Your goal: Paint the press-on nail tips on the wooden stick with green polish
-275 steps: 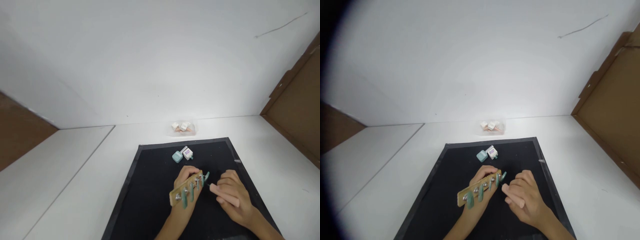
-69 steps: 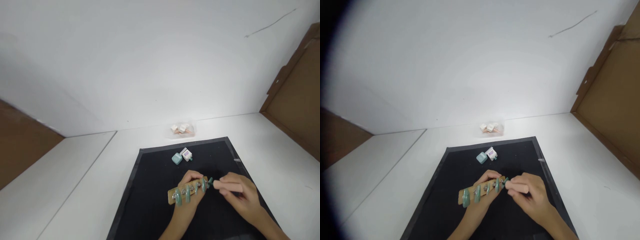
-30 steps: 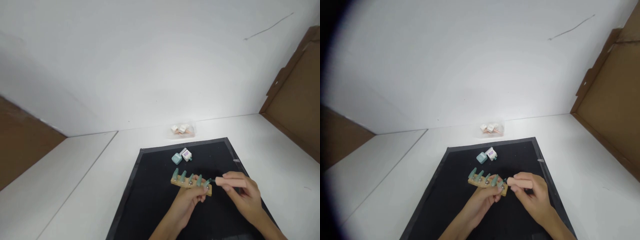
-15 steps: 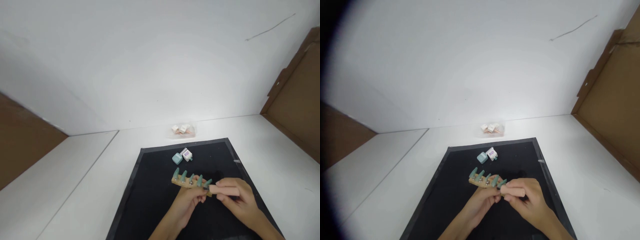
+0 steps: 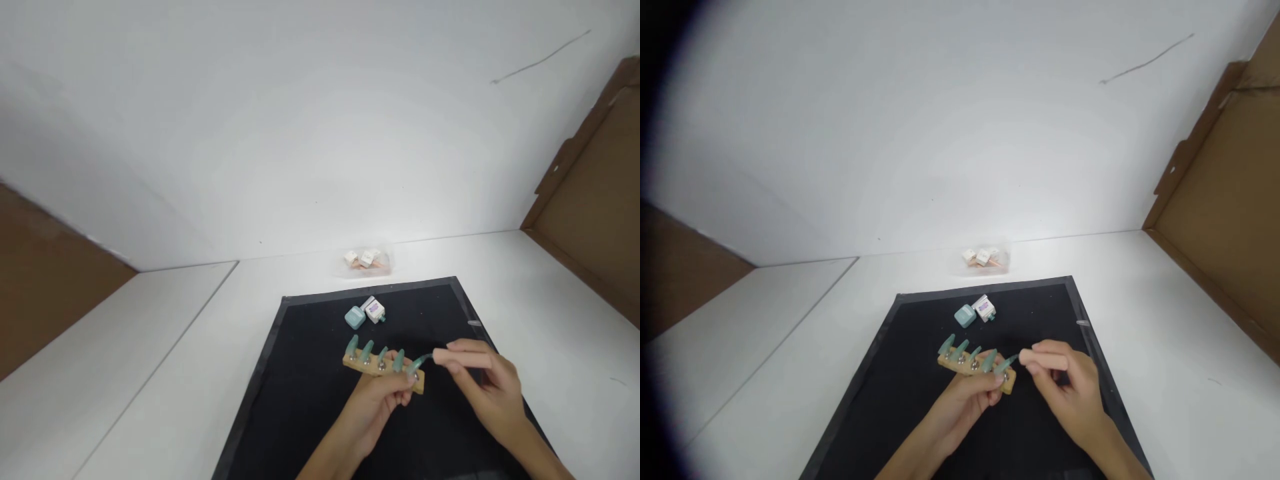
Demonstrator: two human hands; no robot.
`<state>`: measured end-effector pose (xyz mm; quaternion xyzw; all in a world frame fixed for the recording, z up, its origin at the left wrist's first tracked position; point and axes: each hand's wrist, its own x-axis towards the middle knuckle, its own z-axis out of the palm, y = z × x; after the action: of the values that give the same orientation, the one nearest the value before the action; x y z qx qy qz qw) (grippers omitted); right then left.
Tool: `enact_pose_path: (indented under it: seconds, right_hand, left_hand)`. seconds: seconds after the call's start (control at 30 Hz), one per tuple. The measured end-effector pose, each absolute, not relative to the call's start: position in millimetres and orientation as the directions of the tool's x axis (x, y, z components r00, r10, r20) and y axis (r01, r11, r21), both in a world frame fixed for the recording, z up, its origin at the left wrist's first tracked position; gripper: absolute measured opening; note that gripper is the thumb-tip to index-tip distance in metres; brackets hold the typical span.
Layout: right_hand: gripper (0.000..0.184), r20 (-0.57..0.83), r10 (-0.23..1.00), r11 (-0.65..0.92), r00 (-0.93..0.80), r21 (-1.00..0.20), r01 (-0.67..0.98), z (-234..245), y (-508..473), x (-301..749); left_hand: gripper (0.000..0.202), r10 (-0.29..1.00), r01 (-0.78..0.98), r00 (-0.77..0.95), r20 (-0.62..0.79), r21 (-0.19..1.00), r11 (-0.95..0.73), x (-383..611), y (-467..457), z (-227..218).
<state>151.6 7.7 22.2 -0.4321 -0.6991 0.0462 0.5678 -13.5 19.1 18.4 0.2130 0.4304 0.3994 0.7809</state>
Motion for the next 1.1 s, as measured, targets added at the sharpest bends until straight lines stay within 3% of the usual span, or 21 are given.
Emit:
enact_pose_path:
  seconds: [0.1, 0.27, 1.1]
  right_hand:
    - [0.011, 0.726, 0.683, 0.593, 0.082, -0.617, 0.518, 18.4, 7.6, 153.8]
    - [0.019, 0.778, 0.628, 0.641, -0.006, -0.512, 0.572, 25.2, 7.5, 151.5]
    - [0.013, 0.806, 0.592, 0.665, 0.018, -0.501, 0.554, 25.0, 9.2, 150.7]
  left_hand:
    - [0.033, 0.804, -0.442, 0.306, -0.511, 0.671, 0.595, -14.4, 18.5, 17.5]
    - [0.037, 0.799, -0.465, 0.312, -0.515, 0.65, 0.601, -13.0, 19.7, 18.5]
    - [0.037, 0.792, -0.464, 0.313, -0.524, 0.644, 0.609, -13.2, 20.1, 16.0]
